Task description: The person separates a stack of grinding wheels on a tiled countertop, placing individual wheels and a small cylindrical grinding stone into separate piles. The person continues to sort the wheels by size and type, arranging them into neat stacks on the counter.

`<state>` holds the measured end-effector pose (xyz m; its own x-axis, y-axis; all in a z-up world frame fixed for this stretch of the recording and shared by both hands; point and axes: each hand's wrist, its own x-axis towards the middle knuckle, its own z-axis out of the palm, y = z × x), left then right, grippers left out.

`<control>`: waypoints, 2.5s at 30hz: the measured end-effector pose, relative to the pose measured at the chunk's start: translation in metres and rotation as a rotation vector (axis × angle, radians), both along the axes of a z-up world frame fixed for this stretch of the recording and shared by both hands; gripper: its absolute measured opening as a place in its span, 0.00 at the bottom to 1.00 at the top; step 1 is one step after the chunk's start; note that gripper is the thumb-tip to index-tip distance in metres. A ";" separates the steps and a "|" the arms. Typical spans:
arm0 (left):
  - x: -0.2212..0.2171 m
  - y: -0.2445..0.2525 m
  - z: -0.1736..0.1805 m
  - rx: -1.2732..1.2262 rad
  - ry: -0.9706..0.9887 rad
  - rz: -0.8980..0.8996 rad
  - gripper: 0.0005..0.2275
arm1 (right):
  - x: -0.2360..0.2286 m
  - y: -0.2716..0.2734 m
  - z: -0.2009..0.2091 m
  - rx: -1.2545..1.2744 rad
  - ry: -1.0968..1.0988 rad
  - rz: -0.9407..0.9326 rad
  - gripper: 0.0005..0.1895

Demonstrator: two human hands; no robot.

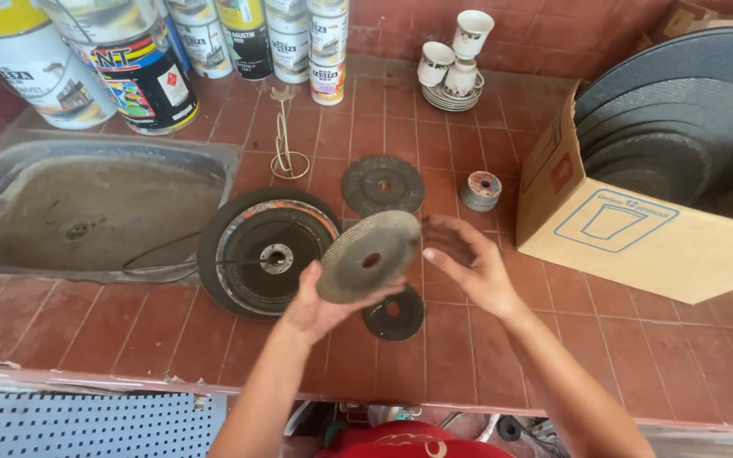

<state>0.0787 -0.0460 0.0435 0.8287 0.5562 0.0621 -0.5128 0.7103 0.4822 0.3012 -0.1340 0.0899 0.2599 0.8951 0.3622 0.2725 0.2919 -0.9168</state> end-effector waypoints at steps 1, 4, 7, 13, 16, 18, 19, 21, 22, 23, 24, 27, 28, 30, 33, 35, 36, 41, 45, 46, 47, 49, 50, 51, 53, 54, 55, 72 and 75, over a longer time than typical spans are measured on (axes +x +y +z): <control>0.005 -0.004 -0.003 0.001 0.001 -0.002 0.46 | 0.005 0.000 -0.008 0.001 0.001 -0.002 0.24; 0.018 -0.014 -0.002 -0.166 0.031 -0.075 0.49 | 0.019 0.001 -0.029 -0.085 0.128 0.072 0.22; 0.024 -0.015 0.000 -0.241 0.089 -0.119 0.49 | 0.030 -0.001 -0.041 -0.089 0.228 0.011 0.18; -0.004 0.015 -0.036 0.101 0.150 0.000 0.48 | 0.099 0.002 -0.057 -0.193 0.221 -0.327 0.17; -0.038 0.015 -0.019 0.308 0.247 0.312 0.38 | 0.135 0.002 -0.082 -0.152 0.223 -0.481 0.17; -0.061 0.007 -0.008 0.676 0.609 0.775 0.16 | 0.157 0.000 -0.112 -0.193 0.247 -0.541 0.17; -0.068 0.007 -0.007 0.673 0.612 0.779 0.16 | 0.164 0.000 -0.129 -0.195 0.247 -0.537 0.17; -0.083 0.005 -0.005 0.616 0.801 0.708 0.06 | 0.176 0.000 -0.161 -0.268 0.258 -0.550 0.21; -0.092 0.007 -0.011 0.614 0.806 0.714 0.06 | 0.171 -0.001 -0.160 -0.270 0.258 -0.543 0.21; -0.101 0.010 -0.017 0.738 1.131 0.688 0.09 | 0.166 -0.003 -0.159 -0.299 0.205 -0.581 0.21; -0.109 0.012 -0.023 0.856 1.457 0.646 0.12 | 0.161 -0.004 -0.158 -0.326 0.151 -0.619 0.21; -0.122 0.014 -0.063 1.182 1.845 1.018 0.21 | 0.182 -0.003 -0.180 -0.432 -0.161 -0.738 0.18; -0.122 0.017 -0.064 1.179 1.850 1.020 0.21 | 0.188 -0.003 -0.185 -0.433 -0.161 -0.733 0.18; -0.123 0.021 -0.066 1.360 1.708 1.326 0.39 | 0.199 -0.003 -0.193 -0.469 -0.358 -0.764 0.18; -0.111 0.019 -0.055 1.290 1.491 1.235 0.54 | 0.200 -0.003 -0.195 -0.504 -0.423 -0.760 0.17; -0.102 0.024 -0.050 1.117 1.486 1.103 0.60 | 0.204 -0.001 -0.200 -0.530 -0.494 -0.774 0.18; -0.099 0.027 -0.048 0.949 1.467 0.970 0.67 | 0.205 0.000 -0.203 -0.557 -0.564 -0.792 0.19; -0.087 0.034 -0.050 0.956 1.435 0.951 0.70 | 0.189 -0.007 -0.187 -0.514 -0.631 -0.802 0.22; -0.077 0.034 -0.052 1.077 1.508 0.957 0.70 | 0.188 -0.013 -0.184 -0.433 -0.623 -0.771 0.23; -0.077 0.038 -0.052 1.076 1.507 0.959 0.70 | 0.182 -0.015 -0.178 -0.432 -0.624 -0.770 0.23; -0.076 0.041 -0.053 1.058 1.536 0.930 0.73 | 0.177 -0.017 -0.172 -0.406 -0.610 -0.746 0.23; -0.075 0.043 -0.050 1.038 1.564 0.901 0.75 | 0.166 -0.019 -0.161 -0.381 -0.597 -0.722 0.23; -0.075 0.042 -0.046 1.029 1.581 0.885 0.75 | 0.160 -0.020 -0.157 -0.359 -0.576 -0.700 0.23; -0.074 0.041 -0.042 1.019 1.597 0.868 0.76 | 0.155 -0.021 -0.152 -0.337 -0.556 -0.679 0.24; -0.076 0.046 -0.048 1.009 1.574 0.860 0.76 | 0.144 -0.022 -0.144 -0.306 -0.542 -0.664 0.23; -0.076 0.048 -0.051 0.999 1.551 0.853 0.76 | 0.138 -0.023 -0.139 -0.275 -0.528 -0.648 0.22; -0.077 0.047 -0.053 0.999 1.551 0.854 0.76 | 0.132 -0.023 -0.134 -0.274 -0.528 -0.647 0.22; -0.083 0.062 -0.064 0.926 1.341 0.923 0.76 | 0.090 -0.032 -0.113 -0.082 -0.468 -0.556 0.22; -0.098 0.060 -0.072 0.811 1.083 1.030 0.76 | 0.080 -0.037 -0.103 -0.081 -0.487 -0.562 0.22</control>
